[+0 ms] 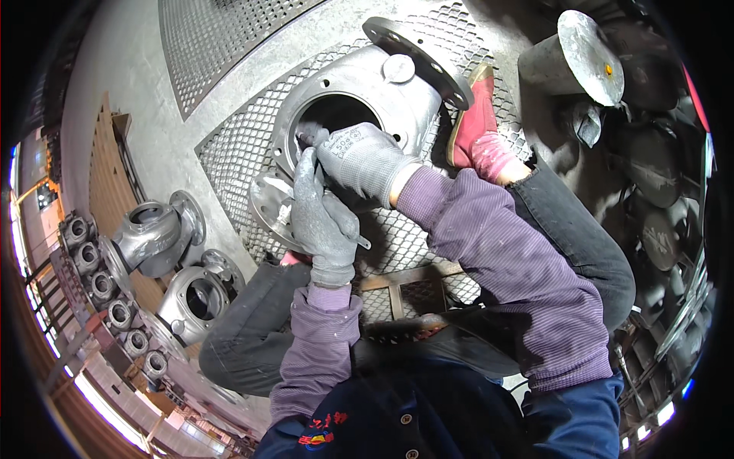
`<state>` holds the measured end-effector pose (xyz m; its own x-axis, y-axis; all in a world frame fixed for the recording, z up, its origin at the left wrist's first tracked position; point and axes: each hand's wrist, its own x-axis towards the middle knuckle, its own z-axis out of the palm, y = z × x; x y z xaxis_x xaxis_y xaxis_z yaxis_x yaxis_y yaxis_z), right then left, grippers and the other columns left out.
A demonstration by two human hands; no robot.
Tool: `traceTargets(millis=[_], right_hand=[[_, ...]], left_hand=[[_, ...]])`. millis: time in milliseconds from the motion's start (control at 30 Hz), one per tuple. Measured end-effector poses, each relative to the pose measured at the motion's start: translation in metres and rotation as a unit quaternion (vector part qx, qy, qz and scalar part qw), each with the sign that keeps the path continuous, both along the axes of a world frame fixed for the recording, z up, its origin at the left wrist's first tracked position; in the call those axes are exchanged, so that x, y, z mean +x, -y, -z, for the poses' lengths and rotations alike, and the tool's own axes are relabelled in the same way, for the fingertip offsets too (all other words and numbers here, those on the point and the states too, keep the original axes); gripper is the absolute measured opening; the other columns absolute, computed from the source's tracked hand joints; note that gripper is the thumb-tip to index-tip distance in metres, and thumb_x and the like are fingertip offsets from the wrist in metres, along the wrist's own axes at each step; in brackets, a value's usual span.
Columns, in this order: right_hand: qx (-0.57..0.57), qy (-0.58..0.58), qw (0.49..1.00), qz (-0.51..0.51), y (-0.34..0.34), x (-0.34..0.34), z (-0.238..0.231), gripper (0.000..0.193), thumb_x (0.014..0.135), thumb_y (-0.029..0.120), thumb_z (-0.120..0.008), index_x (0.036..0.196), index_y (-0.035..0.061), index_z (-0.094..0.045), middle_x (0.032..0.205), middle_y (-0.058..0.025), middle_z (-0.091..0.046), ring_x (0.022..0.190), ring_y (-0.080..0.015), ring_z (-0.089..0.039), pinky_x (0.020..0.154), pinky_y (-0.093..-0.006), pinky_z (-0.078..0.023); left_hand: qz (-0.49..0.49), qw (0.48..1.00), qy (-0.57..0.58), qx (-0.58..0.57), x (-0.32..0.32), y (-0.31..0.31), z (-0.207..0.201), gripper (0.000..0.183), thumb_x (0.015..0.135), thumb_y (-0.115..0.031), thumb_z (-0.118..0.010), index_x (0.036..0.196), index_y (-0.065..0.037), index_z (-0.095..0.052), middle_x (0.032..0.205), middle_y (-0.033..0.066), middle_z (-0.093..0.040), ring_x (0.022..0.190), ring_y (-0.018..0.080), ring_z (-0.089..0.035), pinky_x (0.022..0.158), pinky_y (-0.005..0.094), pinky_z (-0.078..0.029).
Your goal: The person marks a large industrial metal casting with a marker.
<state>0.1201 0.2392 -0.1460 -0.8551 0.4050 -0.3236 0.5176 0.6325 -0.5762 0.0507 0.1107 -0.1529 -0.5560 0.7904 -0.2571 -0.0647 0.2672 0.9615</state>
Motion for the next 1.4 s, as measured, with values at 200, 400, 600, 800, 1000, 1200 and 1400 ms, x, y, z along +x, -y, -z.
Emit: traceTargets(millis=[200, 400, 600, 800, 1000, 1200, 1400], right_hand=[[0.039, -0.043, 0.998, -0.004, 0.001, 0.003, 0.006, 0.032, 0.098, 0.016, -0.042, 0.104, -0.0076, -0.063, 0.086, -0.0193, -0.071, 0.078, -0.0327, -0.072, 0.065, -0.0423, -0.058], [0.025, -0.036, 0.999, -0.027, 0.000, 0.002, 0.005, 0.032, 0.098, 0.015, -0.043, 0.105, -0.0078, -0.063, 0.088, -0.0190, -0.071, 0.079, -0.0317, -0.072, 0.065, -0.0410, -0.058], [0.024, -0.015, 1.000, -0.004, 0.002, 0.001, 0.000, 0.034, 0.099, 0.017, -0.040, 0.102, -0.0064, -0.066, 0.089, -0.0195, -0.071, 0.081, -0.0326, -0.072, 0.069, -0.0421, -0.058], [-0.057, 0.000, 0.997, 0.060, 0.001, 0.001, -0.001, 0.041, 0.102, 0.020, -0.034, 0.102, -0.0075, -0.065, 0.091, -0.0201, -0.071, 0.082, -0.0345, -0.071, 0.072, -0.0431, -0.058], [0.002, -0.016, 1.000, 0.003, 0.001, 0.001, 0.003, 0.042, 0.103, 0.021, -0.031, 0.107, -0.0067, -0.063, 0.093, -0.0204, -0.071, 0.083, -0.0346, -0.071, 0.072, -0.0428, -0.058], [0.006, -0.021, 1.000, 0.006, 0.000, 0.001, 0.006, 0.041, 0.103, 0.021, -0.032, 0.106, -0.0058, -0.063, 0.090, -0.0196, -0.071, 0.082, -0.0338, -0.071, 0.070, -0.0437, -0.058], [0.030, -0.021, 0.999, -0.021, 0.000, 0.001, 0.004, 0.036, 0.101, 0.018, -0.036, 0.107, -0.0071, -0.062, 0.089, -0.0186, -0.071, 0.081, -0.0329, -0.072, 0.067, -0.0430, -0.058]], left_hand=[[0.017, 0.999, -0.032, -0.011, -0.001, 0.003, -0.002, 0.048, 0.103, -0.022, -0.035, 0.146, -0.003, -0.039, 0.145, 0.0194, -0.045, 0.039, -0.0003, -0.038, 0.033, 0.0145, -0.034], [0.067, 0.970, -0.227, 0.058, -0.009, 0.002, 0.019, 0.047, 0.102, -0.019, -0.037, 0.145, -0.002, -0.040, 0.145, 0.0196, -0.045, 0.053, 0.0025, -0.050, 0.046, 0.0160, -0.044], [-0.073, 0.993, 0.094, -0.018, 0.005, -0.004, -0.011, 0.047, 0.100, -0.013, -0.039, 0.145, 0.003, -0.038, 0.146, 0.0204, -0.042, 0.131, 0.0292, -0.043, 0.111, 0.0368, -0.033], [0.049, 0.975, -0.217, 0.012, 0.002, -0.009, -0.015, 0.044, 0.102, -0.014, -0.036, 0.142, 0.003, -0.042, 0.142, 0.0179, -0.048, 0.129, 0.0293, -0.049, 0.113, 0.0342, -0.034], [-0.053, 0.998, 0.030, 0.030, 0.015, -0.007, -0.007, 0.048, 0.098, -0.012, -0.042, 0.144, 0.003, -0.041, 0.144, 0.0201, -0.044, 0.130, 0.0267, -0.047, 0.109, 0.0339, -0.038], [-0.050, 0.996, 0.073, 0.011, 0.006, -0.003, -0.005, 0.046, 0.101, -0.019, -0.040, 0.143, 0.000, -0.043, 0.142, 0.0201, -0.047, 0.095, 0.0089, -0.058, 0.071, 0.0170, -0.048], [0.026, 0.998, -0.064, 0.008, -0.006, -0.002, 0.004, 0.047, 0.103, -0.025, -0.036, 0.144, -0.004, -0.043, 0.142, 0.0182, -0.048, 0.041, 0.0009, -0.040, 0.034, 0.0146, -0.035]])
